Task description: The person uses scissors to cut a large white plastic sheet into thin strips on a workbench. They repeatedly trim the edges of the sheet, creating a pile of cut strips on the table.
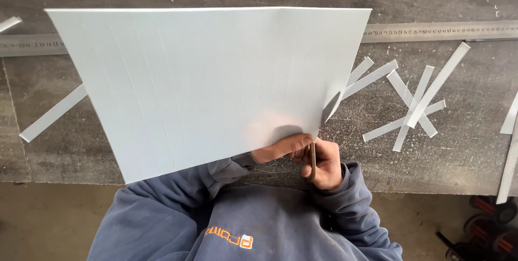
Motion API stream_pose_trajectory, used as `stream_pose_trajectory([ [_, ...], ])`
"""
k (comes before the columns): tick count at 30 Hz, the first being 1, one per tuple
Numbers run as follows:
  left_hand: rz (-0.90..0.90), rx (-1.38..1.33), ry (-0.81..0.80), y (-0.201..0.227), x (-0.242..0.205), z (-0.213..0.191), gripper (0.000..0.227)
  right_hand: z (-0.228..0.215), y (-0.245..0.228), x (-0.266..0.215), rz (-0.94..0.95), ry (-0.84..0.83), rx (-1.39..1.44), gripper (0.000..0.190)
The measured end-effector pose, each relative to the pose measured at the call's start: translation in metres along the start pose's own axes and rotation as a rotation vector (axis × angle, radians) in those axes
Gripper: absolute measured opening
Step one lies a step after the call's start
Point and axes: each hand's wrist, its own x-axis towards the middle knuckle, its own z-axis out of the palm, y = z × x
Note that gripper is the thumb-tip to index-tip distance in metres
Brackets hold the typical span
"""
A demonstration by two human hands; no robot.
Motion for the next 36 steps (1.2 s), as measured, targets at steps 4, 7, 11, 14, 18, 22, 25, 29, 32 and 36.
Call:
stream_pose_trajectory([
  [4,0.003,-0.082,-0.011,-0.005,0.001,0.001,0.04,0.003,0.0,-0.002,0.049,0.023,0.103,0.068],
  [7,0.02,-0.076,0.019,-0.004,0.0,0.001,0.039,0.002,0.003,-0.003,0.03,0.023,0.034,0.065],
  [11,0.033,-0.155,0.034,-0.004,0.0,0.0,0.038,0.002,0.002,-0.004,0.061,0.04,0.04,0.06],
  [14,-0.04,-0.178,0.013,-0.01,-0.001,0.001,0.038,0.003,0.001,-0.002,0.047,0.043,0.045,0.056],
  [18,-0.052,-0.214,0.007,-0.014,-0.001,0.005,0.039,0.003,0.001,-0.003,0.054,0.042,0.065,0.052],
  [22,-0.129,-0.205,-0.004,-0.019,-0.002,0.006,0.039,0.004,-0.003,-0.001,0.052,0.043,0.095,0.05],
  [25,-0.128,-0.227,-0.005,-0.015,-0.003,0.011,0.036,0.001,0.002,-0.005,0.164,0.101,0.091,0.053],
  [29,-0.123,-0.274,-0.068,-0.002,-0.008,0.016,0.028,-0.004,0.006,-0.007,0.053,0.063,0.184,0.061],
  [32,-0.121,-0.198,-0.081,0.002,-0.007,0.017,0.024,-0.005,-0.009,0.0,0.031,0.06,0.166,0.065],
  [36,-0.104,-0.138,-0.044,0.001,-0.008,0.018,0.022,-0.004,-0.019,0.007,0.001,0.043,0.193,0.073],
])
